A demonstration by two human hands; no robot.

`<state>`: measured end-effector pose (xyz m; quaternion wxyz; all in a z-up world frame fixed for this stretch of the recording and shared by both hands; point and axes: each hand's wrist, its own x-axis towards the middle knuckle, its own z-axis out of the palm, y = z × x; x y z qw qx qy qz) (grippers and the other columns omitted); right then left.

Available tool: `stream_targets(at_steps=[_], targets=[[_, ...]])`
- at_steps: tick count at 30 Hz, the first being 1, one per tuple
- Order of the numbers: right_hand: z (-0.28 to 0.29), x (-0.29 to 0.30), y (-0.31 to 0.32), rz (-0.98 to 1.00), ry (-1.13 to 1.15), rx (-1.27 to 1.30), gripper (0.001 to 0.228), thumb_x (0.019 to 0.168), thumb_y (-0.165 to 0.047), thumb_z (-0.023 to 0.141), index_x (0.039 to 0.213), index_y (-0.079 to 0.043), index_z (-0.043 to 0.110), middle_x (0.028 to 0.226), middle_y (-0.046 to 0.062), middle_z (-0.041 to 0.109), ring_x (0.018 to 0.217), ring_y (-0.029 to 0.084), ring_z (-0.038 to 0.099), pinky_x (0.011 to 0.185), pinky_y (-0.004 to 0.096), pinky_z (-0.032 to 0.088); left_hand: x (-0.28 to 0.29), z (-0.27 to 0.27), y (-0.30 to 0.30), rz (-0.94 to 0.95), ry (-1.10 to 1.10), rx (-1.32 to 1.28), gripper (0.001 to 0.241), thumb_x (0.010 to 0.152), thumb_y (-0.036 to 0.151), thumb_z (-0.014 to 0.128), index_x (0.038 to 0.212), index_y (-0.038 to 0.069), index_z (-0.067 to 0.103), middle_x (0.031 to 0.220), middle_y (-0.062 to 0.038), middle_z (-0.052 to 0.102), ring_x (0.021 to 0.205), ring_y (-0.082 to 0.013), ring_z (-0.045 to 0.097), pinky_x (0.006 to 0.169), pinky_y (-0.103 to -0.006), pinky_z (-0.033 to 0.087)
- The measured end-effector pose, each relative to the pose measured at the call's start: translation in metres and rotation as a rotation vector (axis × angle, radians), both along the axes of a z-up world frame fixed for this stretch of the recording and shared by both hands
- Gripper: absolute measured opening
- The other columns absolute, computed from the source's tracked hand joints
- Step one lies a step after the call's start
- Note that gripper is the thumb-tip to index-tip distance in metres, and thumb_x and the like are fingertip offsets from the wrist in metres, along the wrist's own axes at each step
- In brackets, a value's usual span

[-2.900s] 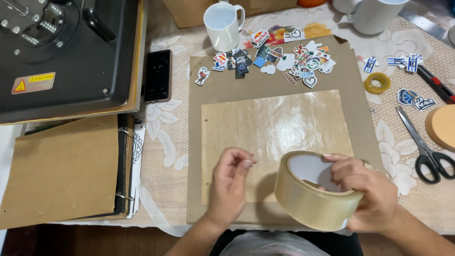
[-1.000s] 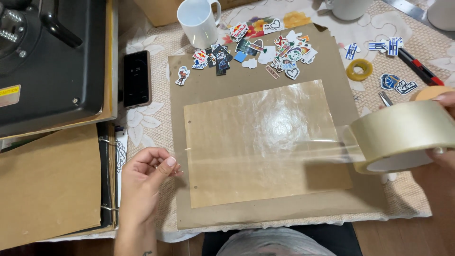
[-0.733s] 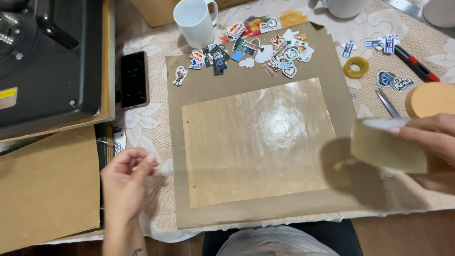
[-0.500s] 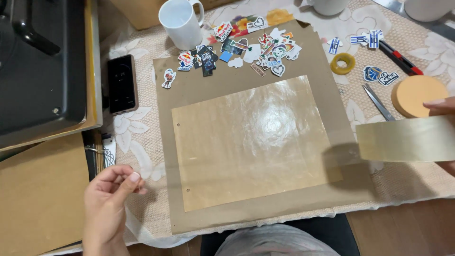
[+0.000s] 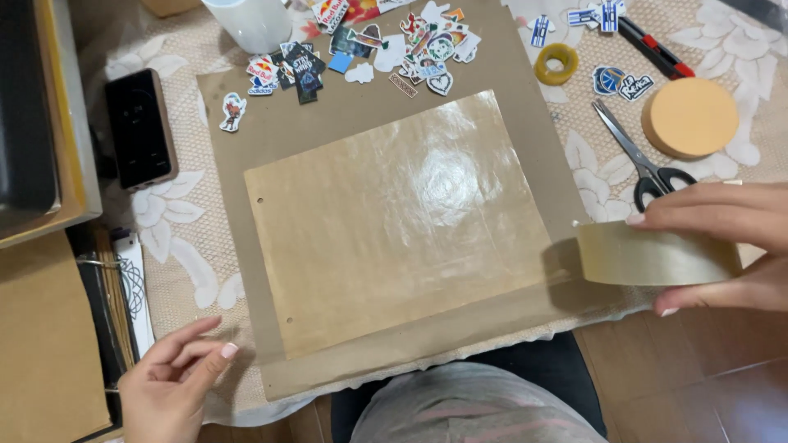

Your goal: Applying clear adhesive tape to a brown sheet and trimming it with a utility knife

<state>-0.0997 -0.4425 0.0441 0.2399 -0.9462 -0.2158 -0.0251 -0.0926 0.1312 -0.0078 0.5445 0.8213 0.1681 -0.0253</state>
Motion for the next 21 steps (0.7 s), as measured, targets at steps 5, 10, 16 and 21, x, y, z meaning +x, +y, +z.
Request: stream_targets(at_steps=[5, 10, 16, 21], targets=[[0.005, 0.003, 0.001, 0.053, -0.039, -0.101, 0.091, 0.043, -0.061, 0.090, 0.123, -0.021, 0.068, 0.112, 0.000, 0.075, 0.094, 0.017, 0.074, 0.073, 0.030, 0.057, -0.014, -0.025, 0.009, 0.001, -0.051, 0.038, 0.022, 0.074, -0.007, 0.081, 0.095, -0.006, 0.075, 0.086, -0.017, 0.076, 0.077, -0.0176, 0.069, 0.080, -0.0239, 0.058], [-0.005, 0.000, 0.001, 0.027, -0.025, -0.133, 0.084, 0.046, -0.063, 0.088, 0.121, -0.028, 0.070, 0.114, -0.006, 0.074, 0.093, 0.012, 0.073, 0.070, 0.027, 0.055, -0.008, -0.021, -0.002, -0.030, 0.063, -0.054, 0.011, 0.082, -0.002, 0.075, 0.093, -0.004, 0.073, 0.096, -0.017, 0.076, 0.089, -0.0216, 0.070, 0.083, -0.0300, 0.058], [-0.010, 0.001, -0.004, 0.006, 0.019, -0.153, 0.079, 0.049, -0.061, 0.087, 0.121, -0.032, 0.070, 0.116, -0.010, 0.074, 0.096, 0.010, 0.072, 0.073, 0.026, 0.054, -0.008, -0.034, 0.004, -0.118, 0.006, -0.034, 0.006, 0.086, 0.002, 0.072, 0.091, -0.001, 0.070, 0.100, -0.012, 0.071, 0.094, -0.0173, 0.064, 0.085, -0.0263, 0.052], [-0.002, 0.021, -0.011, 0.048, 0.003, -0.190, 0.082, 0.050, -0.062, 0.086, 0.124, -0.030, 0.067, 0.116, -0.011, 0.074, 0.094, 0.011, 0.074, 0.066, 0.028, 0.056, 0.003, -0.014, -0.009, -0.010, 0.066, -0.163, 0.009, 0.088, 0.001, 0.072, 0.092, -0.007, 0.070, 0.077, -0.019, 0.072, 0.070, -0.0235, 0.068, 0.070, -0.0326, 0.058]])
